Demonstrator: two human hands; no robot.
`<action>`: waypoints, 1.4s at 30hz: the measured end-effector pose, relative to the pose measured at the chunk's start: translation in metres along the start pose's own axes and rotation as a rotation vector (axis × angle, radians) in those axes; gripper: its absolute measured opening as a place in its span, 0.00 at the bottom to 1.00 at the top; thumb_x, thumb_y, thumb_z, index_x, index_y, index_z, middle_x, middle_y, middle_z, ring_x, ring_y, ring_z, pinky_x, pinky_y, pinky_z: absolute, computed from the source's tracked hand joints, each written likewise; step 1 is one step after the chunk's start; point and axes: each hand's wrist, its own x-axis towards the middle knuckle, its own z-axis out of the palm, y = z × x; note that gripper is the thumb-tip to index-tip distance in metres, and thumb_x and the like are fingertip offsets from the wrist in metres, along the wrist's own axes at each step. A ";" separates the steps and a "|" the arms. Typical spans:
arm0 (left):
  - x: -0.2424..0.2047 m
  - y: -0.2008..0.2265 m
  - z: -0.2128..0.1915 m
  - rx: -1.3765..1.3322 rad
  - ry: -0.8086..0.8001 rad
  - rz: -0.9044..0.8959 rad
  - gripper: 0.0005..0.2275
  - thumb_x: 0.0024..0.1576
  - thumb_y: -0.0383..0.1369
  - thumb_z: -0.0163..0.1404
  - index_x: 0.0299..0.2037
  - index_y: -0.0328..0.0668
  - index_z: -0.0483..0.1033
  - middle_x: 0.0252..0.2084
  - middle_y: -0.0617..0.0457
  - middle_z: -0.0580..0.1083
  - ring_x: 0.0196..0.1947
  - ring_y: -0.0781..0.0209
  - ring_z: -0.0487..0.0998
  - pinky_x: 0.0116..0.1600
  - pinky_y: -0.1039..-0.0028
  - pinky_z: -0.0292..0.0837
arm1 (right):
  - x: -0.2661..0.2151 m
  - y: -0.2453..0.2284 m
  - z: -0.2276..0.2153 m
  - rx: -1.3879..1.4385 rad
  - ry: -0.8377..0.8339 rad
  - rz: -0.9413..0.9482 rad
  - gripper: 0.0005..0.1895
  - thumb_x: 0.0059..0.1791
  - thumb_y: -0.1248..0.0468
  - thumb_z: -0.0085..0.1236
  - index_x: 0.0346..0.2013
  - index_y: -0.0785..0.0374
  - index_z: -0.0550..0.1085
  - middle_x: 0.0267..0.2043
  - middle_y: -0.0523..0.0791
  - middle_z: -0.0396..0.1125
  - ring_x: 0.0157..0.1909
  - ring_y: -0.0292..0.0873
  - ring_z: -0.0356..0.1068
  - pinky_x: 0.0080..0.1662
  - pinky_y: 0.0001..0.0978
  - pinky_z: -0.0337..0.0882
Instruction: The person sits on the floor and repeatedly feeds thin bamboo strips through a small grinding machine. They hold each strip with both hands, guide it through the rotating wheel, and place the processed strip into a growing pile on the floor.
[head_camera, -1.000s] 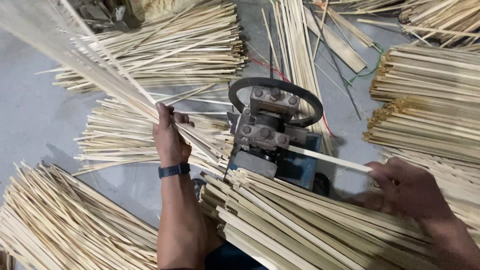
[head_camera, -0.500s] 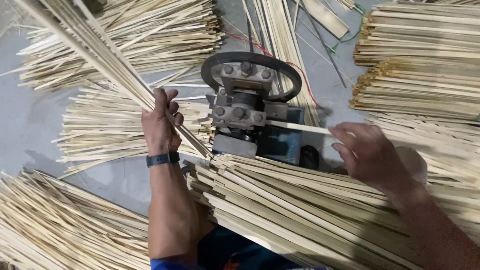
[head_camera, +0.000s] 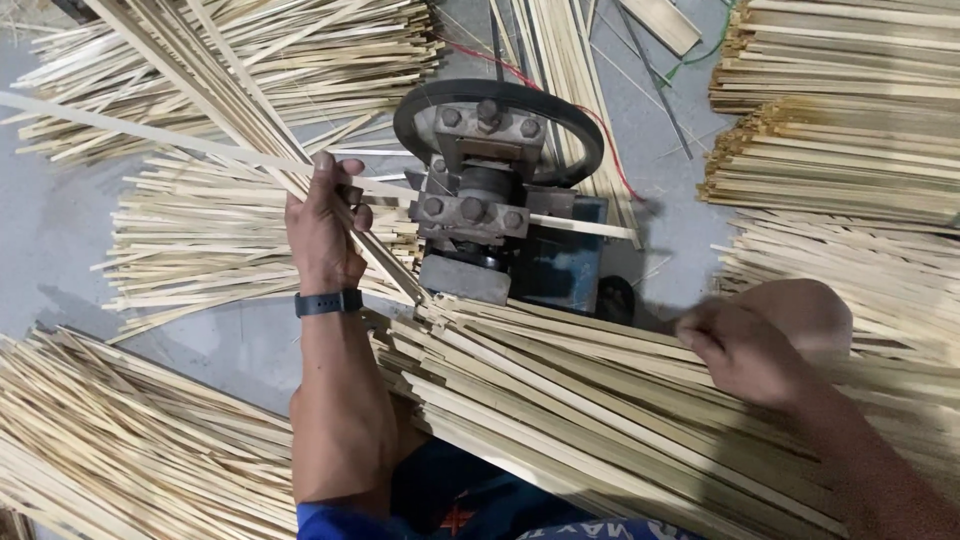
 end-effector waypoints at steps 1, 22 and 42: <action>0.001 -0.001 -0.002 -0.004 0.001 0.012 0.10 0.66 0.37 0.55 0.42 0.40 0.70 0.35 0.50 0.78 0.25 0.70 0.69 0.23 0.80 0.67 | 0.002 -0.005 -0.002 -0.019 -0.098 0.144 0.12 0.51 0.59 0.54 0.40 0.64 0.79 0.35 0.50 0.78 0.37 0.48 0.79 0.45 0.40 0.77; 0.001 0.013 -0.018 -0.022 0.093 0.057 0.13 0.65 0.41 0.54 0.45 0.39 0.71 0.31 0.55 0.73 0.30 0.68 0.72 0.29 0.77 0.71 | -0.049 0.037 -0.068 -0.214 0.265 0.261 0.11 0.46 0.72 0.63 0.43 0.65 0.79 0.39 0.53 0.75 0.32 0.46 0.76 0.31 0.35 0.78; -0.006 0.013 -0.005 -0.012 0.025 0.056 0.15 0.62 0.43 0.56 0.45 0.38 0.72 0.38 0.45 0.78 0.23 0.69 0.70 0.22 0.81 0.69 | 0.005 -0.013 -0.009 -0.178 0.417 -0.487 0.08 0.58 0.60 0.51 0.37 0.58 0.72 0.40 0.48 0.76 0.44 0.49 0.75 0.42 0.42 0.76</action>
